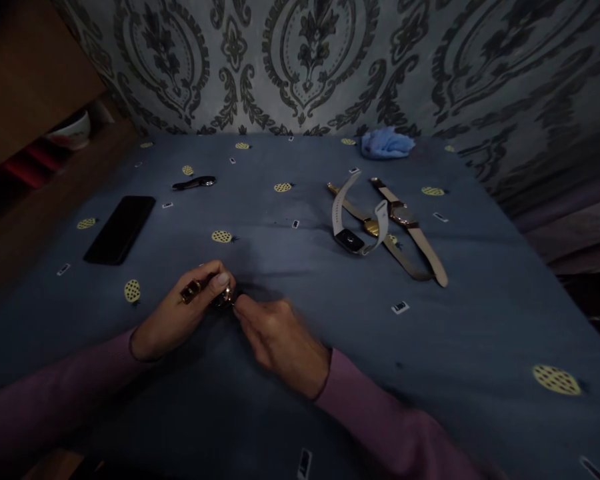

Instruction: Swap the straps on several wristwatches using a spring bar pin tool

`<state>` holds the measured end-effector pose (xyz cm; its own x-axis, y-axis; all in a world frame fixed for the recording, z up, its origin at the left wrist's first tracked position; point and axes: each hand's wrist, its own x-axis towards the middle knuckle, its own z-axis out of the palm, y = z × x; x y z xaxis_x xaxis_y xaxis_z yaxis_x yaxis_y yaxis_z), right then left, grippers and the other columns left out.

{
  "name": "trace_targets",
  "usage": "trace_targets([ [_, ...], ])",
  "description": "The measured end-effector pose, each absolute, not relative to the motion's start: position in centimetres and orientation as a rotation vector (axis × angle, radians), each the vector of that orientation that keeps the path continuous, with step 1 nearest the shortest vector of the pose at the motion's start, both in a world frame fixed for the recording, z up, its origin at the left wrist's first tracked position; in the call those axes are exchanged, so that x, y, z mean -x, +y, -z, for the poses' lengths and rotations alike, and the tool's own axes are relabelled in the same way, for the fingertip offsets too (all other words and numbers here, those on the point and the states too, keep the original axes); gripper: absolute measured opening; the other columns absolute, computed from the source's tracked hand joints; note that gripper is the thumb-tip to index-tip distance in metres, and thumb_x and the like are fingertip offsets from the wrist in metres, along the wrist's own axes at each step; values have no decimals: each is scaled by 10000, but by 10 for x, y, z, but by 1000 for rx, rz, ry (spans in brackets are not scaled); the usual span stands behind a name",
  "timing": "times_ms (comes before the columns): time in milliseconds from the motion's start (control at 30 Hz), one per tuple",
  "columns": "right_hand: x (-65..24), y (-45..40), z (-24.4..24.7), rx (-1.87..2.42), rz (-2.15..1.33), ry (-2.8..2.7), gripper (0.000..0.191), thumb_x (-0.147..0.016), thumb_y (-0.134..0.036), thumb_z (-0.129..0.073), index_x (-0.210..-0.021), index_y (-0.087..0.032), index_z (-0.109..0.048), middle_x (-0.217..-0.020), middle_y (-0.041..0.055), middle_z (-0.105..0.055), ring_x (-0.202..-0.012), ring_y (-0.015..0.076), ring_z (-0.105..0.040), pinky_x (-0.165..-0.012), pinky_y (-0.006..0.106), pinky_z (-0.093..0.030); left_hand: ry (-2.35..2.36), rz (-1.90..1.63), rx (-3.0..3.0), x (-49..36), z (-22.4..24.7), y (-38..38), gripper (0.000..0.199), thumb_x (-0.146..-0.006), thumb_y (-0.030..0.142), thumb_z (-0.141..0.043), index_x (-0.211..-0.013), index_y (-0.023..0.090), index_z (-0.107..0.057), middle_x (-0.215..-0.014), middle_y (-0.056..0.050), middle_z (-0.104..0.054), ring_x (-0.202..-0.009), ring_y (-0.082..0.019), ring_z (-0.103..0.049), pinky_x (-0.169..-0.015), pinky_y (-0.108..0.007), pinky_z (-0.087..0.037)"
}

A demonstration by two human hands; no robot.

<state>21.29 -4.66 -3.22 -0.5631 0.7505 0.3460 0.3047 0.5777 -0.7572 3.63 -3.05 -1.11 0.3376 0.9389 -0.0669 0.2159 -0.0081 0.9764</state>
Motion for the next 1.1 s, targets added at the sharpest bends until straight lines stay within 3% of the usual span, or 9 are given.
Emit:
trace_targets([
  [233,-213,-48,28,899,-912,-2121,261,-951,-126,-413,-712,-227,-385,-540,-89,-310,-415,73,-302,-432,231,-257,1088,-648,-1587,-29,3,-25,368,-971,465,-390,-737,188,-448,-740,9,-457,-707,-138,-424,-683,-279,-368],
  [400,-214,-50,28,915,-884,-2173,207,-957,-121,-407,-783,-204,-484,-545,-74,-397,-426,81,-371,-450,227,-294,978,-519,-1639,-18,-1,-19,328,-953,458,-442,-768,188,-453,-674,43,-400,-615,-110,-380,-587,-242,-350],
  [533,-214,-50,28,908,-892,-2202,220,-966,-137,-401,-777,-197,-497,-545,-68,-416,-419,79,-378,-449,227,-290,868,-434,-1599,-12,1,-12,296,-950,433,-470,-833,167,-526,-657,42,-455,-532,-84,-397,-509,-219,-333],
  [767,-216,-48,29,898,-919,-2220,235,-978,-186,-393,-769,-199,-499,-555,-57,-443,-444,84,-398,-481,226,-311,849,-426,-1619,-11,4,-11,344,-927,462,-499,-754,165,-494,-663,31,-500,-552,-89,-519,-533,-206,-406],
  [1100,-215,-47,30,816,-910,-2183,255,-964,-129,-397,-727,-219,-422,-561,-74,-364,-441,76,-357,-458,226,-288,1014,-526,-1444,-26,-6,-21,383,-876,479,-563,-667,177,-454,-604,57,-408,-522,-70,-423,-460,-176,-346],
])
